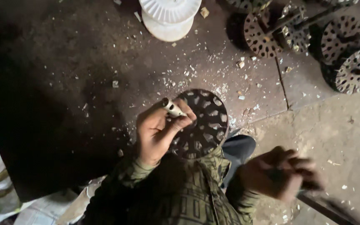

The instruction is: The person uses pliers to trim and clean the edges of small, circular metal parts with multiple holes. They repeatedly pick up the parts, rotate them, and use the pliers to remove burrs or excess material.

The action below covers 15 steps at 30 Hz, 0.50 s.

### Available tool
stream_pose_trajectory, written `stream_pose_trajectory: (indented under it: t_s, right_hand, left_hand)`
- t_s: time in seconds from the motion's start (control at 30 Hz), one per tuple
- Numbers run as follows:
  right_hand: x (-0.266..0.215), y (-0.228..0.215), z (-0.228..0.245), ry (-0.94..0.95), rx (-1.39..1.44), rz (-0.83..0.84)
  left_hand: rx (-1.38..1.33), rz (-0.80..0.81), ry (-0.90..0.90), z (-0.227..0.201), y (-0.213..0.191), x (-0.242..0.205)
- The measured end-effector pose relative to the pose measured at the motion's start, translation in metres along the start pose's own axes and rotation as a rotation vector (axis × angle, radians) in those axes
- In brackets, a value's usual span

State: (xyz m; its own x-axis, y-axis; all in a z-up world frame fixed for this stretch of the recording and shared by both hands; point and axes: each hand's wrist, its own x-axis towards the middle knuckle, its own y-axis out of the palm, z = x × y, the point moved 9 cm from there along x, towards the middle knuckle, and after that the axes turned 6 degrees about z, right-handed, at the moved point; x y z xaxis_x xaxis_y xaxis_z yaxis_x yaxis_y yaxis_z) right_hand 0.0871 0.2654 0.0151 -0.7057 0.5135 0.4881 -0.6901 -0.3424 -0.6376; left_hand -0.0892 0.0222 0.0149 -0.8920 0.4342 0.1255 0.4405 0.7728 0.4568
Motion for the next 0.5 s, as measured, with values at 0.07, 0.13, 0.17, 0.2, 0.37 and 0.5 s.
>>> stream_pose_trajectory:
  t_s: [0.07,0.13,0.17,0.2,0.37,0.5]
  right_hand:
    - [0.012,0.024,0.028,-0.080,0.085,0.191]
    - [0.017,0.036,0.069,-0.346,0.222,0.381]
    - [0.014,0.014,0.095,-0.673,0.123,0.174]
    - [-0.002,0.001,0.114,-1.003,0.014,-0.038]
    - [-0.016,0.043,0.081,-0.482,0.091,0.377]
    - [-0.055,0.062,0.044,-0.019,0.097,0.468]
  left_hand:
    - [-0.079,0.006,-0.043,0.010,0.000,-0.003]
    - [-0.120,0.028,-0.030,0.015,-0.005,-0.003]
    - [-0.138,0.043,-0.032,0.016,-0.009,-0.003]
    - [-0.148,0.038,-0.039,0.019,-0.016,-0.002]
    - [-0.241,0.111,-0.054,0.023,-0.025,-0.015]
    - [0.099,0.089,0.040,0.005,-0.035,-0.026]
